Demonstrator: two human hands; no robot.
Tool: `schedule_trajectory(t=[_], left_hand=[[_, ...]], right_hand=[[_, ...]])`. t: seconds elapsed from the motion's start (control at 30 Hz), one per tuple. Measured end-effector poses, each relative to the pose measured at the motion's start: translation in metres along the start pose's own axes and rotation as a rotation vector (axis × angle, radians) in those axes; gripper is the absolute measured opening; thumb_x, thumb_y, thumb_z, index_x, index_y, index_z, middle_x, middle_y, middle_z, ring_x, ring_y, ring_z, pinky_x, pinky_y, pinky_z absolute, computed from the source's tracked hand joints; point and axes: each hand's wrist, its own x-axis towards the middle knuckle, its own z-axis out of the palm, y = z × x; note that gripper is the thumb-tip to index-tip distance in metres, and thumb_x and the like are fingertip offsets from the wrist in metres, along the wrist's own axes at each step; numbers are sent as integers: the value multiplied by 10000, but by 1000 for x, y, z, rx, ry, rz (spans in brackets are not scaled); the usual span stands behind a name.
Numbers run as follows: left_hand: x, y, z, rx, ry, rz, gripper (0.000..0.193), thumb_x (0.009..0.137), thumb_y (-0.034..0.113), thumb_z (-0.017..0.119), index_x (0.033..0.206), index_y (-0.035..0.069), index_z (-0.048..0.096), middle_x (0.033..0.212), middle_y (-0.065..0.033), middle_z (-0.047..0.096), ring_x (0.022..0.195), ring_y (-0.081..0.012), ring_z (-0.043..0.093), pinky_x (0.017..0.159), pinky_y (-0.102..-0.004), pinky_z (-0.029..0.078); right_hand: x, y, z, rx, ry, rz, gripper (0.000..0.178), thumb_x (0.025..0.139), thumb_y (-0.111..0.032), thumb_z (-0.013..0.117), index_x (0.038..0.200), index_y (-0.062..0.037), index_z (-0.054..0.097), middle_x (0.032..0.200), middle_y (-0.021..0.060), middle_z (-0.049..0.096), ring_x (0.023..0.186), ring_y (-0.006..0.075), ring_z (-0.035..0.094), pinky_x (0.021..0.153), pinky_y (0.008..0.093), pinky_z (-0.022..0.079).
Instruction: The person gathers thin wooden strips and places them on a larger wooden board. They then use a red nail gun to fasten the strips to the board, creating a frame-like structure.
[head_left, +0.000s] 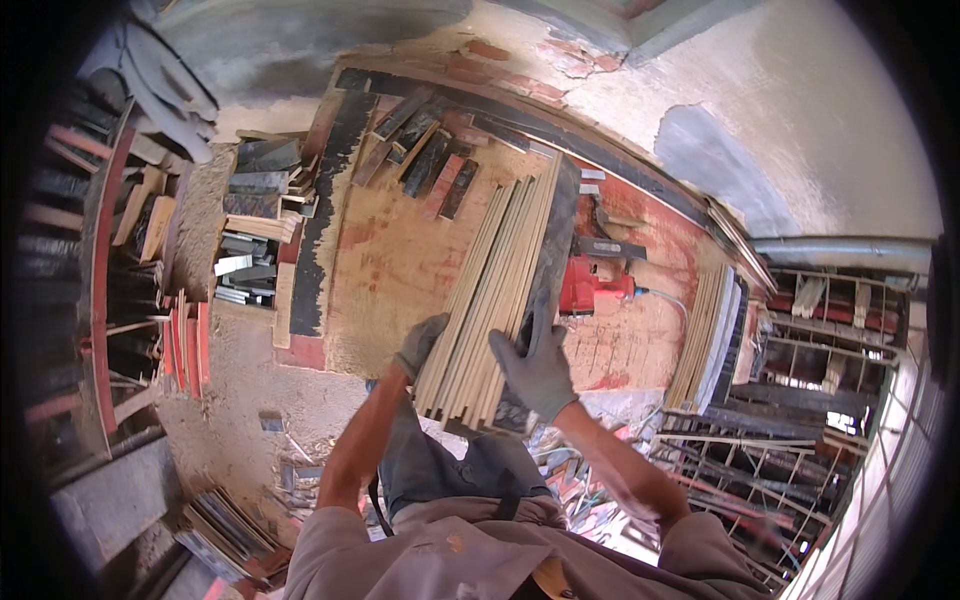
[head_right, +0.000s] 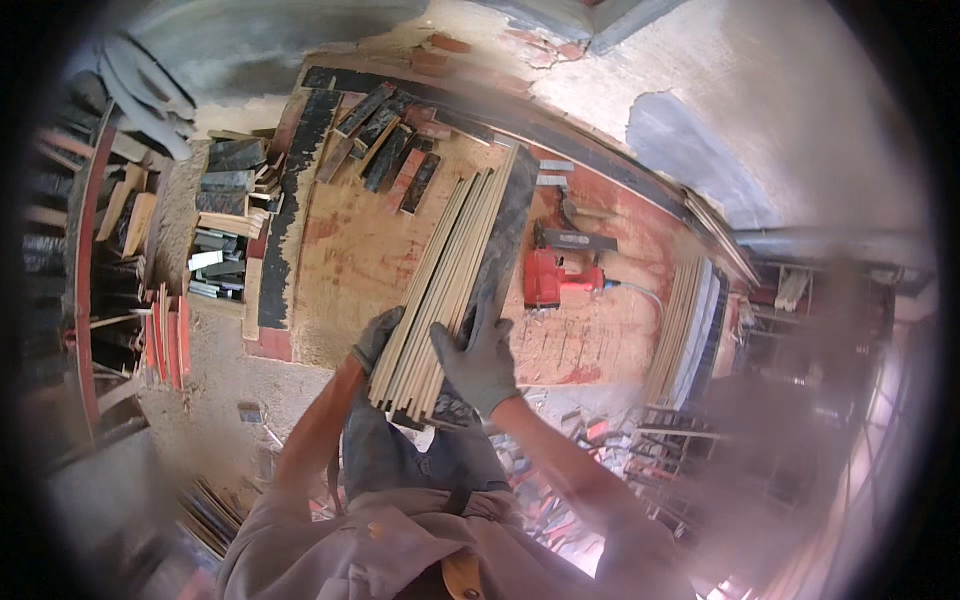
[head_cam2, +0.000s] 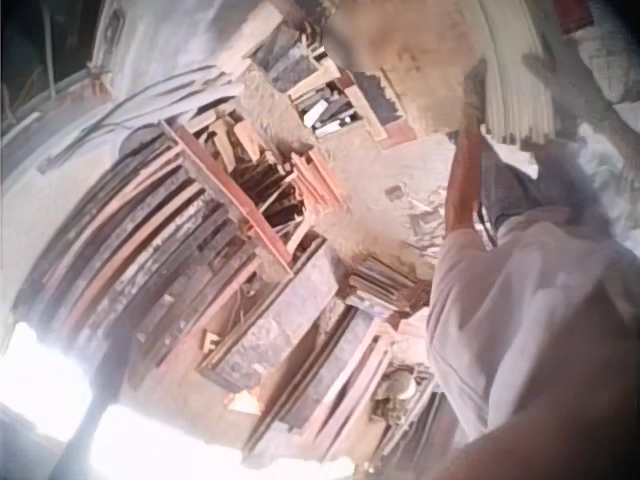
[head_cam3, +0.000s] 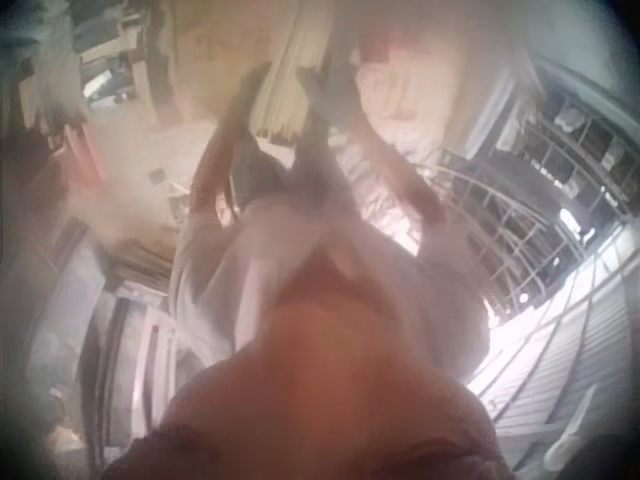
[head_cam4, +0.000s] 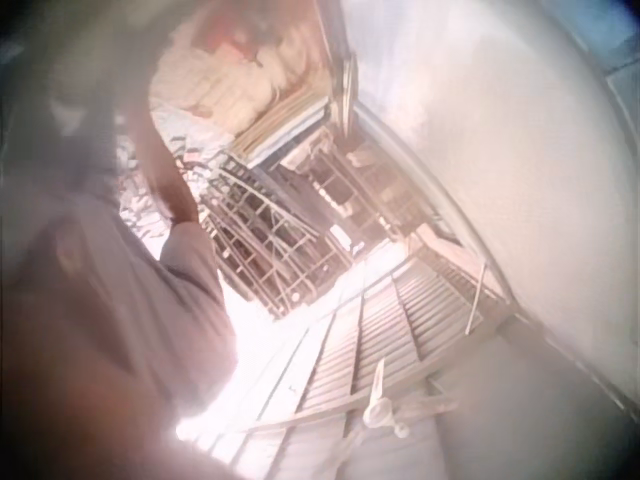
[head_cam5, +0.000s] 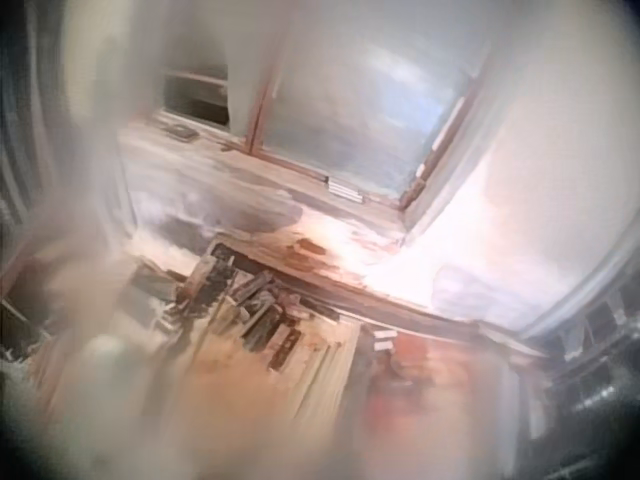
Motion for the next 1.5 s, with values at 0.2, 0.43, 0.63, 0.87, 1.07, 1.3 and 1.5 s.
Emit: schedule_trajectory(t=[0.2,0.43,0.63,0.87,1.07,1.3,1.5], left_hand=[[5,1,12,311,166,140,549,1086,418,613,1404,-29,629,1153,-74,751,1039,-131,672,902,-298,555],[16,-10,-29,424,258,192,611,1087,464,575,1417,-49,603,1133,-103,752,956,-149,691,823,-278,570],[13,-17,-14,825,413,295,641,1064,494,582,1436,-26,607,1321,-254,686,1246,-315,640,1073,-392,498],[-32,6,-3,1268,383,420,443,1039,369,602,1345,67,706,1367,-205,679,1328,-352,607,1172,-427,432],[-149,54,69,1123,575,591,661,896,403,795,1432,54,628,1426,-182,631,1329,-385,586,1124,-454,455],[-168,-33,107,1089,949,538,911,776,396,910,1520,37,525,1477,-236,567,1344,-420,554,1151,-483,435],[-124,-103,111,278,1253,877,905,773,257,898,1534,-5,485,1514,-223,490,1414,-378,455,1200,-461,364]], right_hand=[[-6,46,36,158,-120,-143,868,1004,-310,700,1685,-111,200,1350,330,491,1220,525,589,1020,549,500],[-6,60,87,328,-93,-212,885,946,-237,786,1653,-95,273,1474,260,451,1403,450,487,1144,464,447],[-4,76,100,422,-48,-277,877,904,-139,825,1588,3,293,1494,252,446,1391,389,508,1155,443,435],[-8,109,96,384,-72,-351,853,926,-151,782,1600,10,286,1463,256,457,1336,385,528,1117,438,455],[5,64,115,354,-59,-334,831,875,-225,871,1522,-16,393,1503,238,510,1372,386,541,1144,445,443],[11,74,103,556,-296,-137,882,878,-300,875,1529,-40,340,1430,201,590,1281,364,622,1083,451,495],[20,90,84,494,-372,-236,798,915,-314,841,1528,-56,401,1489,188,566,1260,279,640,979,392,566]])
